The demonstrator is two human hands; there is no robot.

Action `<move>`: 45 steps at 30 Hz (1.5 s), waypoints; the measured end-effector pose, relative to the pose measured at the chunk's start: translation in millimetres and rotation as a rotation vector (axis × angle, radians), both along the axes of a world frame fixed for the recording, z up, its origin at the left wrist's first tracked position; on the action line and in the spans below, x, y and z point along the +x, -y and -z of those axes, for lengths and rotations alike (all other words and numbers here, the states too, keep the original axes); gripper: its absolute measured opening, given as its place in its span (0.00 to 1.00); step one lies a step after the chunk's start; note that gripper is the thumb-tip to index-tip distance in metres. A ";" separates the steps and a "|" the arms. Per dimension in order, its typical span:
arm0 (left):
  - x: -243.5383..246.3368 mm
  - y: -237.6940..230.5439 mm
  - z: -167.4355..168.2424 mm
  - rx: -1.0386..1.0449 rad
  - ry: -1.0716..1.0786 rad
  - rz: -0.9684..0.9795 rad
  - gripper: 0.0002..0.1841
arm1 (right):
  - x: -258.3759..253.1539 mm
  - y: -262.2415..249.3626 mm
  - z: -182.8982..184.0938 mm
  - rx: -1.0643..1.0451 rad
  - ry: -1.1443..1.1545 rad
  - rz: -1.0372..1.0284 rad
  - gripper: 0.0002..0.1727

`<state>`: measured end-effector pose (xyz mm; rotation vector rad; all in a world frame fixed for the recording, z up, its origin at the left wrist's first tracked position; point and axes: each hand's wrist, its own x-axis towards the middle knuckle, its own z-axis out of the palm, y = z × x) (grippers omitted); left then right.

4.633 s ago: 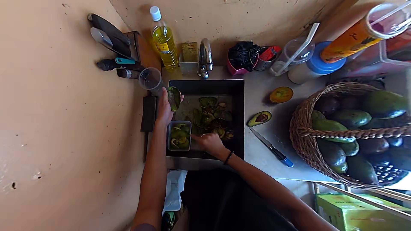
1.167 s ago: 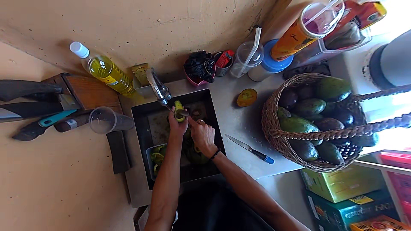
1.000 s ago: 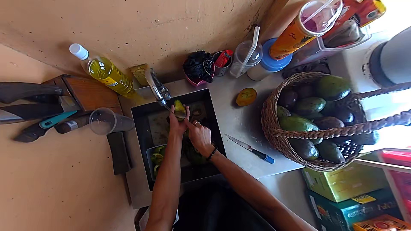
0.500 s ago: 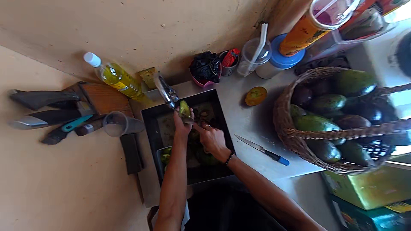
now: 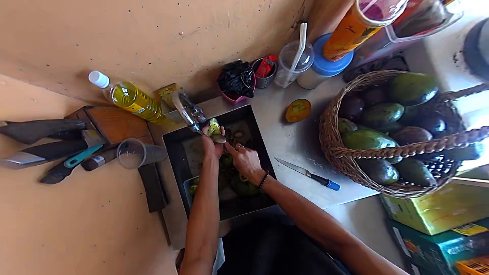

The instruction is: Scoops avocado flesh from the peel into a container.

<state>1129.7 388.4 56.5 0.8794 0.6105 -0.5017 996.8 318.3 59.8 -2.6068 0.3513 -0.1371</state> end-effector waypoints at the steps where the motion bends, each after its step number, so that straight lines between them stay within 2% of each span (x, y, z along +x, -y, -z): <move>1: -0.2 -0.1 0.4 0.010 -0.014 -0.008 0.16 | -2.1 -0.2 -5.3 0.045 -0.048 -0.006 0.26; 4: -1.8 -5.6 5.9 -0.003 0.009 -0.028 0.15 | 1.6 2.1 -25.0 0.104 -0.070 0.017 0.24; 8: -7.8 4.2 0.6 -0.031 0.007 -0.084 0.16 | 13.6 -3.0 -2.4 0.002 0.073 0.097 0.26; 13: -15.2 8.1 2.9 -0.017 -0.070 -0.168 0.19 | 9.1 -11.0 5.2 0.027 -0.006 0.070 0.26; 18: -13.6 8.2 9.4 -0.027 -0.026 -0.140 0.18 | 2.7 -6.7 -33.2 0.185 -0.262 0.041 0.25; 20: -12.6 -1.0 8.3 -0.064 -0.002 -0.116 0.17 | 6.0 -2.2 -45.7 0.191 -0.247 0.051 0.23; 24: -13.5 1.2 6.0 -0.070 0.016 -0.139 0.17 | 9.4 -10.6 -15.9 0.043 -0.046 0.111 0.25; 27: -12.9 5.6 6.4 0.036 0.034 -0.155 0.20 | 6.2 -18.5 -8.3 0.077 -0.094 0.087 0.25; 29: -13.3 5.3 7.5 0.098 0.054 -0.144 0.20 | 2.2 -18.7 -18.1 0.180 -0.188 0.068 0.24; 32: -11.8 -0.6 9.2 0.020 0.072 -0.119 0.20 | 1.3 -5.8 -37.8 0.311 -0.243 0.072 0.22; 36: -9.0 -9.6 12.2 -0.078 0.116 -0.027 0.20 | 4.8 -6.0 -23.2 0.267 -0.162 0.081 0.23; 38: -3.6 -11.3 11.7 -0.061 0.114 0.055 0.24 | 3.7 -1.3 -17.7 0.290 -0.126 0.028 0.22; 42: 2.5 -19.1 18.5 -0.070 0.090 0.135 0.23 | 1.3 20.2 -48.3 0.197 -0.299 -0.106 0.22; 45: 5.9 -16.5 20.9 -0.083 0.096 0.139 0.23 | 5.2 20.0 -53.8 0.127 -0.244 -0.018 0.23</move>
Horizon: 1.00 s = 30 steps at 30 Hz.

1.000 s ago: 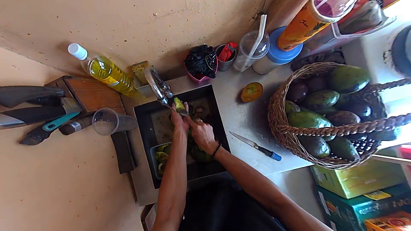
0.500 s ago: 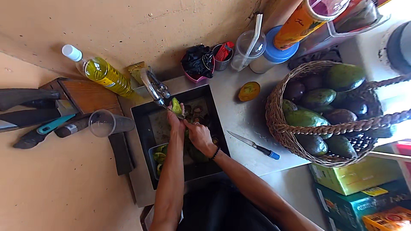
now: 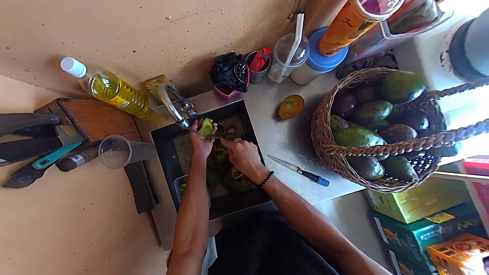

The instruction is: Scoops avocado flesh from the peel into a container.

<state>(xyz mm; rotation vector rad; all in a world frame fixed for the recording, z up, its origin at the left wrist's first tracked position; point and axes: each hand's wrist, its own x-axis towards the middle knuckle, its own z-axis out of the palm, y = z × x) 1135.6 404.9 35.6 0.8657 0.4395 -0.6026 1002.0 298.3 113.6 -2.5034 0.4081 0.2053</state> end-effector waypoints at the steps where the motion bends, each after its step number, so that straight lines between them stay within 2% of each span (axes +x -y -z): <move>1: -0.3 2.4 0.7 -0.015 0.005 0.002 0.22 | 2.9 -3.7 6.8 -0.015 0.057 0.041 0.23; 4: -2.7 6.8 -0.8 0.023 0.027 -0.010 0.20 | 4.0 -14.7 20.8 -0.019 0.029 0.031 0.24; 7: 1.0 -0.1 0.8 0.108 0.039 0.013 0.21 | -3.9 -13.0 -1.1 -0.037 -0.119 -0.040 0.25; 9: 2.6 -4.4 -0.4 0.118 0.019 0.000 0.22 | -3.4 -15.2 -3.7 -0.074 -0.041 -0.008 0.24; 12: 4.3 0.2 -1.7 0.102 0.074 0.051 0.25 | 4.1 -18.1 15.8 -0.098 0.112 0.045 0.25; 14: 6.3 -0.3 -1.2 0.242 0.221 0.164 0.29 | -6.9 -17.4 11.7 -0.078 -0.012 -0.023 0.27; 17: 18.0 -11.8 -7.0 0.406 0.541 0.466 0.30 | -19.2 -5.7 -17.3 -0.040 -0.401 -0.115 0.26; 18: 19.9 -15.7 -11.9 0.379 0.587 0.539 0.29 | -17.7 -1.1 -18.4 -0.006 -0.475 -0.099 0.23; 20: 20.8 -16.8 -26.9 0.270 0.569 0.573 0.29 | -6.4 8.9 2.6 0.150 -0.483 0.000 0.20; 24: -3.2 -15.0 -56.7 0.070 0.322 0.359 0.28 | 21.1 11.8 84.5 0.662 -0.275 0.247 0.17; 27: -19.8 -22.4 -59.5 -0.111 0.224 0.228 0.24 | 42.4 1.7 93.7 0.844 -0.311 0.352 0.17; 30: -21.0 -33.7 -58.3 -0.231 0.284 0.172 0.25 | 49.7 -1.5 88.7 0.879 -0.371 0.358 0.17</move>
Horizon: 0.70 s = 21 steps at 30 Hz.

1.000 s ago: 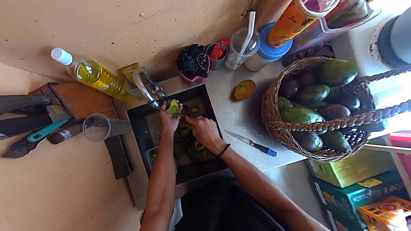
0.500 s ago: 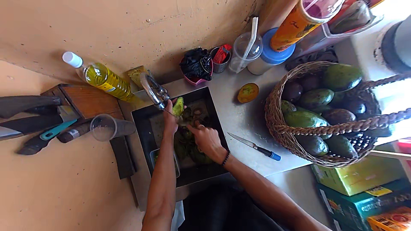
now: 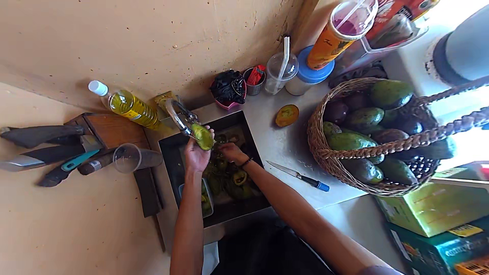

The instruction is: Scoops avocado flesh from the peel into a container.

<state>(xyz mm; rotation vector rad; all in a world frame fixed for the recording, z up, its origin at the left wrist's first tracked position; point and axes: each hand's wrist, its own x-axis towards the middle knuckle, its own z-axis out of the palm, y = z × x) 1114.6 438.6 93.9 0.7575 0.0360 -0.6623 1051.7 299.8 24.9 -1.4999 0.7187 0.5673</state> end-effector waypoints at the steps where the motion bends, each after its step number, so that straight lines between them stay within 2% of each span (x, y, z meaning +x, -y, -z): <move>1: 2.4 -3.5 -1.5 0.027 0.028 -0.023 0.28 | 1.7 1.1 -1.5 -0.023 0.000 -0.030 0.18; 5: 29.2 -6.4 -24.6 0.295 0.064 -0.119 0.32 | 10.0 8.7 -15.3 -0.208 0.075 -0.204 0.18; 8: 54.7 -2.1 -47.9 0.587 0.097 -0.119 0.32 | 5.2 11.3 -38.0 -0.224 0.135 -0.222 0.17; 10: 67.7 -1.7 -58.1 0.746 0.198 -0.018 0.31 | -6.4 11.1 -55.7 -0.187 0.195 -0.164 0.16; 12: 79.2 1.3 -62.1 0.815 0.255 0.089 0.30 | -14.7 12.1 -60.5 -0.166 0.256 -0.139 0.17; 15: 88.6 23.6 -67.3 0.894 0.183 0.171 0.31 | -19.7 13.4 -74.5 -0.232 0.355 -0.190 0.18; 17: 90.4 36.6 -67.7 0.917 0.139 0.149 0.31 | -26.6 9.8 -81.4 -0.462 0.385 -0.259 0.18; 18: 89.0 36.8 -65.1 0.868 0.128 0.112 0.31 | -32.0 8.5 -81.2 -0.601 0.325 -0.335 0.17; 20: 68.1 24.6 -52.7 0.644 0.078 -0.016 0.31 | -46.5 8.1 -78.5 -0.690 0.038 -0.535 0.15; 21: 53.0 17.2 -47.0 0.533 0.028 -0.074 0.32 | -51.7 9.8 -76.9 -0.692 -0.026 -0.546 0.16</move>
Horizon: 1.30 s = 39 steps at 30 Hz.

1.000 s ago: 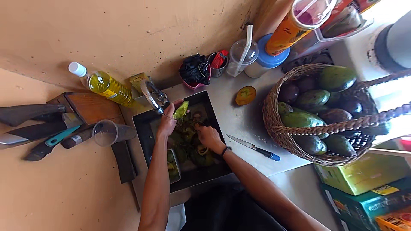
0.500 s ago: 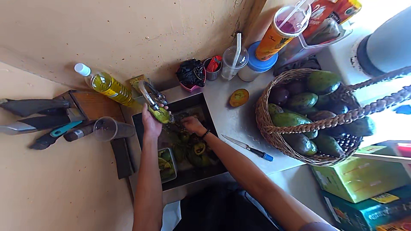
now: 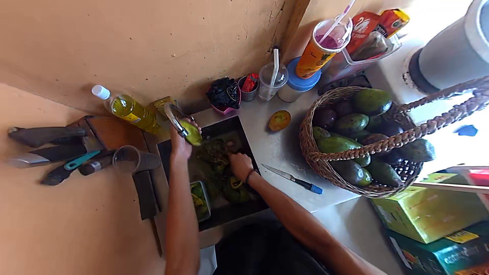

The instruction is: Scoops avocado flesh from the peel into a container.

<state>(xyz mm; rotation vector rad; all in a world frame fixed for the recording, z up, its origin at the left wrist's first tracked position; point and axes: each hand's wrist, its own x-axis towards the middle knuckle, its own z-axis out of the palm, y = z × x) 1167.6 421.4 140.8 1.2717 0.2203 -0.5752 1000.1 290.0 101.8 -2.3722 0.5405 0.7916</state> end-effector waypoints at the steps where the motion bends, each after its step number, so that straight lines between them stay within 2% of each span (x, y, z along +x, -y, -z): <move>1: -12.4 -4.0 6.7 -0.099 -0.065 -0.063 0.36 | -2.6 4.7 -1.1 -0.011 0.027 0.027 0.17; 3: -38.4 -11.4 34.2 -0.235 -0.262 -0.238 0.38 | -21.7 7.6 -7.2 -0.020 0.227 0.113 0.21; 6: -72.3 -10.1 51.7 -0.169 -0.363 -0.312 0.38 | -47.8 3.8 -15.8 -0.042 0.539 0.181 0.21; 11: -103.4 4.4 48.5 0.139 -0.060 -0.224 0.39 | -62.8 -5.1 -29.8 -0.068 0.693 0.119 0.19; 15: -116.9 9.0 43.4 0.282 0.142 -0.188 0.40 | -63.8 -11.8 -33.4 -0.121 0.689 0.084 0.19; 20: -112.9 16.2 51.6 0.254 0.287 -0.304 0.33 | -68.7 -20.5 -37.4 -0.232 0.643 0.038 0.21; 24: -124.4 12.7 44.2 0.182 0.377 -0.191 0.37 | -69.3 -25.0 -38.4 -0.223 0.673 0.035 0.21; 30: -125.3 9.3 27.6 -0.052 0.347 -0.193 0.40 | -69.2 -14.2 -38.1 0.204 0.667 0.192 0.16; 33: -119.2 11.5 31.9 -0.161 0.339 -0.236 0.40 | -68.6 -8.3 -40.8 0.516 0.489 0.366 0.14; 36: -116.5 11.8 36.8 -0.224 0.363 -0.258 0.42 | -67.8 -10.2 -44.5 0.916 0.284 0.638 0.14; 39: -117.9 14.9 39.2 -0.273 0.389 -0.311 0.43 | -64.4 -8.6 -53.8 1.092 0.105 0.761 0.15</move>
